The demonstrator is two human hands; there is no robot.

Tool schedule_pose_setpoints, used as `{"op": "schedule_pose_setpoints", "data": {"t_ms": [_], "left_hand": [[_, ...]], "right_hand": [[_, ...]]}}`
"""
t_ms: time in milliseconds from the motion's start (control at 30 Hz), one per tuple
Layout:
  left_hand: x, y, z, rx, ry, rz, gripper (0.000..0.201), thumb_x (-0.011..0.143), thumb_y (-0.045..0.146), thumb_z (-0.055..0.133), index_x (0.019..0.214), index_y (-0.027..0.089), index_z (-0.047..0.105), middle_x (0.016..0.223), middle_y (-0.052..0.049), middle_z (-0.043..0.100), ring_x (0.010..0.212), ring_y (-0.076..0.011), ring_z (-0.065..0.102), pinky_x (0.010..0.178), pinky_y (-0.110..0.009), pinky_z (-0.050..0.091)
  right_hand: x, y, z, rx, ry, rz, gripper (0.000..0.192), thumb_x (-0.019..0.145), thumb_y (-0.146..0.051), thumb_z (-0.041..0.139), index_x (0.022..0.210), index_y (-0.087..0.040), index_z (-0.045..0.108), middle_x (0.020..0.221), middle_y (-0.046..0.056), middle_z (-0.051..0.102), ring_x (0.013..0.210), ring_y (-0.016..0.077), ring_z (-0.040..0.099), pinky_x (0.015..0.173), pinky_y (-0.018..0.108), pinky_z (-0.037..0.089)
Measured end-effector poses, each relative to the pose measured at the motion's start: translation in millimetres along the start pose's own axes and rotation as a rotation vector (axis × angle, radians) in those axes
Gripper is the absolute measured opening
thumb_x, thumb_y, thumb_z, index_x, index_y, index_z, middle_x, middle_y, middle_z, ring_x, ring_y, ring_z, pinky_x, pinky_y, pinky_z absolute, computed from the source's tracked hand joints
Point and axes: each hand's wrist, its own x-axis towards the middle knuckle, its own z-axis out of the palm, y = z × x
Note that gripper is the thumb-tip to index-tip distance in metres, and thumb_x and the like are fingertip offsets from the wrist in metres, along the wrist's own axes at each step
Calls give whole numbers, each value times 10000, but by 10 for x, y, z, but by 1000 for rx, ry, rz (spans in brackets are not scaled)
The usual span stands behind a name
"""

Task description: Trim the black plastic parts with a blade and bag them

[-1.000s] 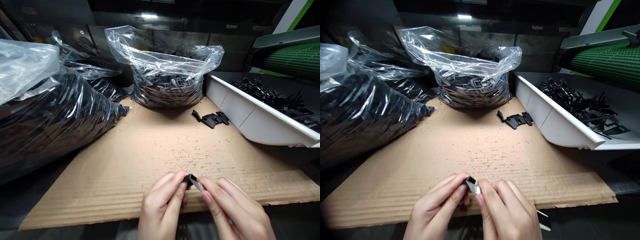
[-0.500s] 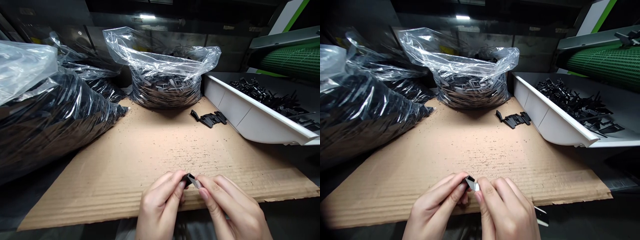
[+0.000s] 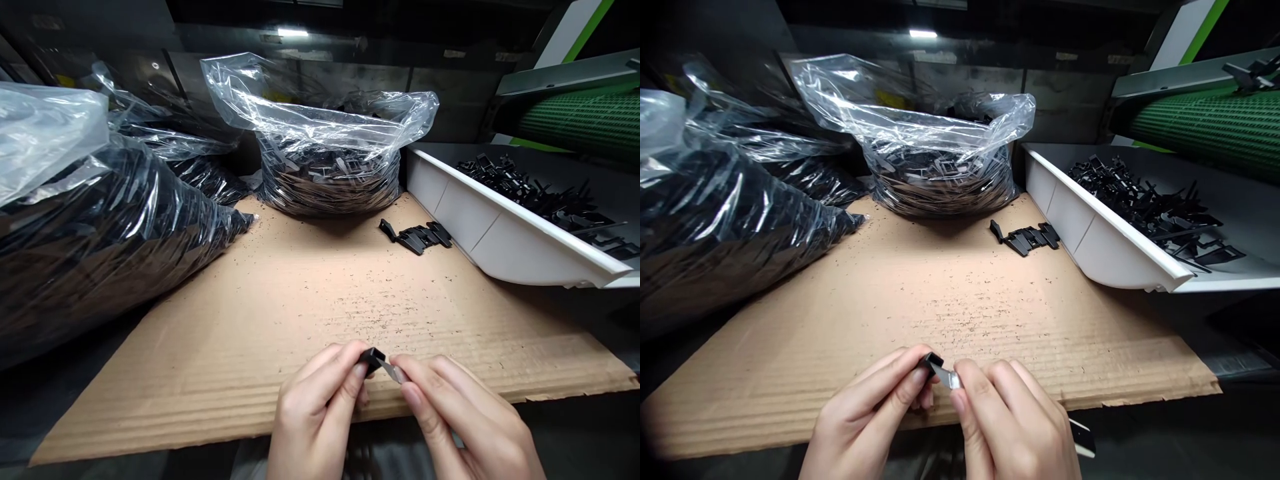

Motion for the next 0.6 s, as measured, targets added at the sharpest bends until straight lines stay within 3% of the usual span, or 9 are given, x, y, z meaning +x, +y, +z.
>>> {"op": "schedule_pose_setpoints", "data": {"t_ms": [200,367,500,600], "left_hand": [[40,11,4,-27,-16,-44,190,831,122,495,903,212,646,668,7,549,585,-90,543,563,-172,454],[65,45,-13,-97,-30,-114,164,829,133,497,843,204,644,665,9,546,579,-82,533,568,-169,441],[56,64,-64,-158,-135,-139,154,837,150,501,777,176,641,664,-2,543,584,-74,522,582,-154,423],[50,68,-77,-199,-166,-184,157,862,214,484,808,174,625,680,-7,530,582,-70,486,564,-145,402]], "right_hand": [[-10,21,46,20,-52,15,249,820,-84,481,1049,-160,543,749,46,521,655,115,512,550,231,431],[-3,45,81,12,29,26,227,834,-90,467,1036,-147,553,778,56,546,687,124,516,598,248,427],[16,140,48,-111,-6,22,214,843,-117,474,1034,-137,568,811,57,571,752,139,553,659,255,457],[27,135,-26,8,-38,19,219,832,-96,476,1026,-160,556,822,39,566,776,114,565,684,215,467]]}}
